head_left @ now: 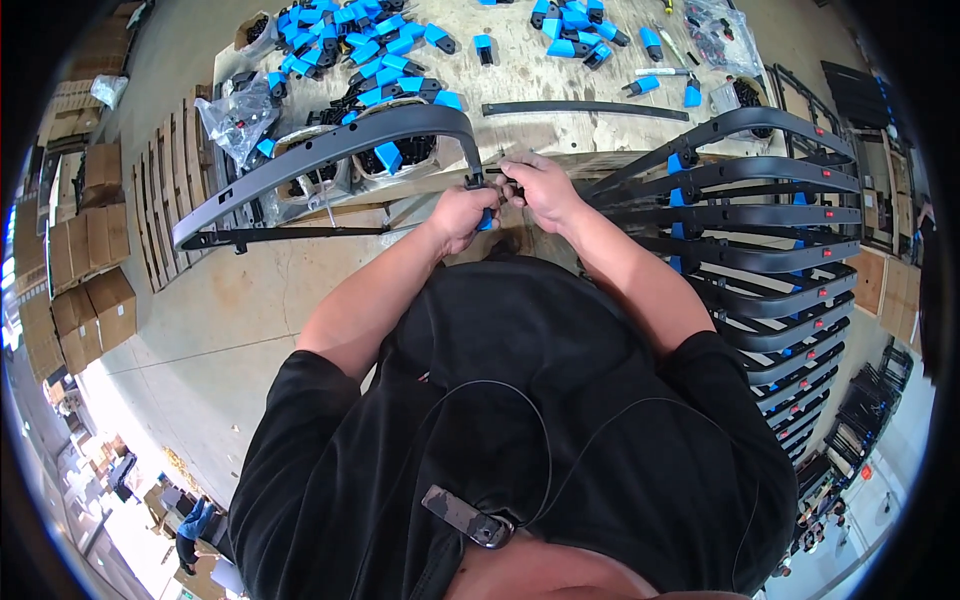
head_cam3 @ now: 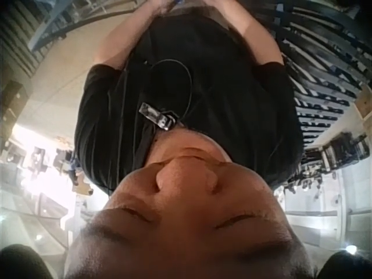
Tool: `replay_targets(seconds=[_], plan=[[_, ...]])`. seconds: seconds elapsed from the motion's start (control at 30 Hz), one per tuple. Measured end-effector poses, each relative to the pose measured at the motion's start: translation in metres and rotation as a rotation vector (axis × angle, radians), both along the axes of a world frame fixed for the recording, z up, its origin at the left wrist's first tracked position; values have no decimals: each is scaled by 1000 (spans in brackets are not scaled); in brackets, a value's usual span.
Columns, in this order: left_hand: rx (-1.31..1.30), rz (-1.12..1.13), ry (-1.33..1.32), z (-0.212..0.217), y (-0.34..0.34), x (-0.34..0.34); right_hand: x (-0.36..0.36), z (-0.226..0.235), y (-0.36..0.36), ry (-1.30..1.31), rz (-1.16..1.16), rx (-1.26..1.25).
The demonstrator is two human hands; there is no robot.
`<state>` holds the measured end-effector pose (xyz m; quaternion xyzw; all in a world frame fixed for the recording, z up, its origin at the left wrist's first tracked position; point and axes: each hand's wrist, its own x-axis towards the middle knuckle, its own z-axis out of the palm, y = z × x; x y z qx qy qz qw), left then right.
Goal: Assembling black metal frames using plastic connectors, bolts, and manual tools.
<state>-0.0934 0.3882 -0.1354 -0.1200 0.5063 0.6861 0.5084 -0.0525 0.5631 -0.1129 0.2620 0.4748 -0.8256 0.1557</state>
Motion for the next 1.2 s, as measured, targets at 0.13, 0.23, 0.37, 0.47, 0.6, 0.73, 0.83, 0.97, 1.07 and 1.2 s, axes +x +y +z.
replay_targets(seconds=[0.13, 0.23, 0.37, 0.47, 0.6, 0.73, 0.83, 0.97, 1.07, 1.2], plan=[[1, -16, 38, 16, 1, 9, 0, 2, 0, -30, 6, 5], [80, -1, 20, 4, 5, 2, 1, 0, -1, -22, 8, 13], [97, 43, 51, -3, 8, -2, -2, -2, 0, -12, 42, 45], [74, 19, 58, -1, 7, -1, -4, 0, 0, -4, 63, 98], [-9, -16, 50, 9, 4, -4, -3, 8, -3, 5, 4, 130], [-29, -15, 46, 4, 3, -5, -4, 8, -2, 17, 48, 125], [122, 30, 78, -1, 1, -5, -11, 7, -1, 30, 91, 88], [79, 52, -32, 6, -5, -2, -13, 0, 8, 54, 128, -64], [58, 37, -60, 4, -9, -1, -16, -9, 13, 35, 144, -183], [14, 3, -89, -4, -12, -2, -15, -30, 20, 33, 181, -425]])
